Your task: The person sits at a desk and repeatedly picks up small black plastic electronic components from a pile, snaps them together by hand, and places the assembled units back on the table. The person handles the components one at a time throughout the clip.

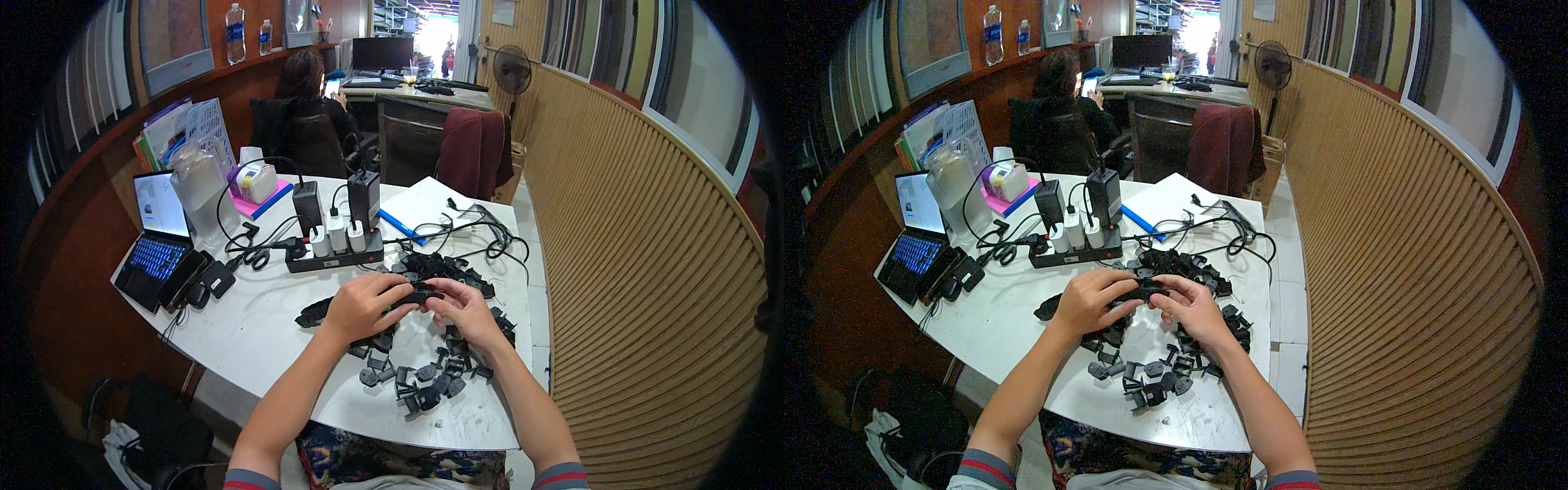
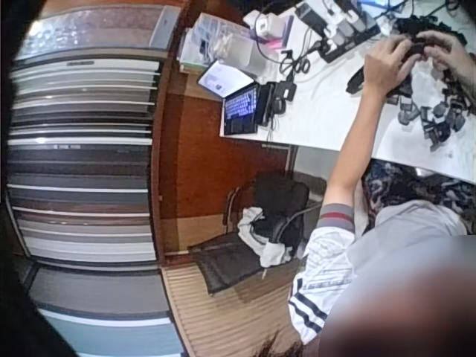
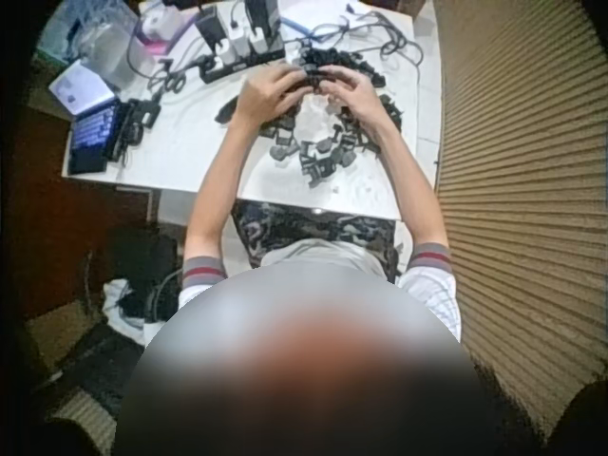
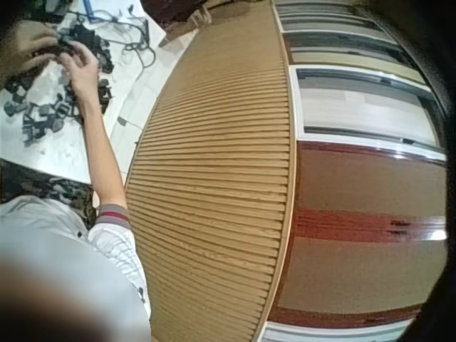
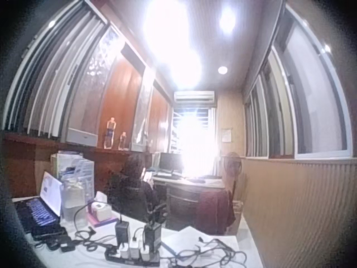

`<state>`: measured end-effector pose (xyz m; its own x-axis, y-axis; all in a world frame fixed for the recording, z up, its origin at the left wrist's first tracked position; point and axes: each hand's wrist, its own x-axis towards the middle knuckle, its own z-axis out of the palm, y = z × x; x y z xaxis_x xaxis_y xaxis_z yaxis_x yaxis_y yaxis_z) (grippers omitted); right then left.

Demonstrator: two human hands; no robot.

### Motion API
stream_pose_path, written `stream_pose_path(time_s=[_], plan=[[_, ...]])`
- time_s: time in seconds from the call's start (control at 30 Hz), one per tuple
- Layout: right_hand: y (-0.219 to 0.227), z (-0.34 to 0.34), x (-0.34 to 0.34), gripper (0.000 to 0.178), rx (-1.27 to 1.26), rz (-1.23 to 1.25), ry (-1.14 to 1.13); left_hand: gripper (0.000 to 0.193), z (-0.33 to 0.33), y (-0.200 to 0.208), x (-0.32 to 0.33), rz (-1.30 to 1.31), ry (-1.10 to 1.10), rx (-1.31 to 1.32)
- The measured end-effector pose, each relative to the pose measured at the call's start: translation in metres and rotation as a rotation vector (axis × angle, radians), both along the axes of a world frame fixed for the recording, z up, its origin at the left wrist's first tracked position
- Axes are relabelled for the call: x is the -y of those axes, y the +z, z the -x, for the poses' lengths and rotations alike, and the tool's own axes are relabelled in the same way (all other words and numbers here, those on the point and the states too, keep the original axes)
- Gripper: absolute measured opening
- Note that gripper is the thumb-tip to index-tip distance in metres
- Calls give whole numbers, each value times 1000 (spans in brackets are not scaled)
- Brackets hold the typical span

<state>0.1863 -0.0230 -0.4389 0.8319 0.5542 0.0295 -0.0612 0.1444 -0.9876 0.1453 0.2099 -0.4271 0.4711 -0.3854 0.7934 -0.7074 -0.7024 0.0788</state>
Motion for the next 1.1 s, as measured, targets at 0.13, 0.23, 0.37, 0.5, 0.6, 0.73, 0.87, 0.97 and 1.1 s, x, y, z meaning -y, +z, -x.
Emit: stream_pose_path(time_s=[0.13, 0.23, 0.37, 0.5, 0.6, 0.73, 0.87, 0.97, 1.1], plan=[[-2, -1, 4, 42, -30, 12, 24, 29, 0, -4, 0, -20, -20, 13], [-4, -4, 6, 41, -19, 6, 49, 29, -2, -9, 1, -41, -32, -2], [-8, -5, 9, 43, 9, 82, 22, 30, -4, -12, 1, -64, -44, 34], [-8, -9, 11, 43, -13, 97, -4, 30, 0, -15, 2, -46, -35, 4], [-9, -13, 15, 41, -31, 79, 11, 29, -1, -16, 2, -46, -62, 25], [-8, -13, 18, 41, -36, 96, 27, 29, 0, -16, 2, -60, -61, 3], [-8, -10, 14, 45, -40, 172, -28, 28, 0, -14, 2, -70, -90, 4], [-5, -9, 15, 44, -15, 231, -11, 27, -1, -12, 3, -92, -103, -19], [-4, -8, 14, 39, -11, 172, -9, 25, 2, -9, 4, -85, -104, -59]])
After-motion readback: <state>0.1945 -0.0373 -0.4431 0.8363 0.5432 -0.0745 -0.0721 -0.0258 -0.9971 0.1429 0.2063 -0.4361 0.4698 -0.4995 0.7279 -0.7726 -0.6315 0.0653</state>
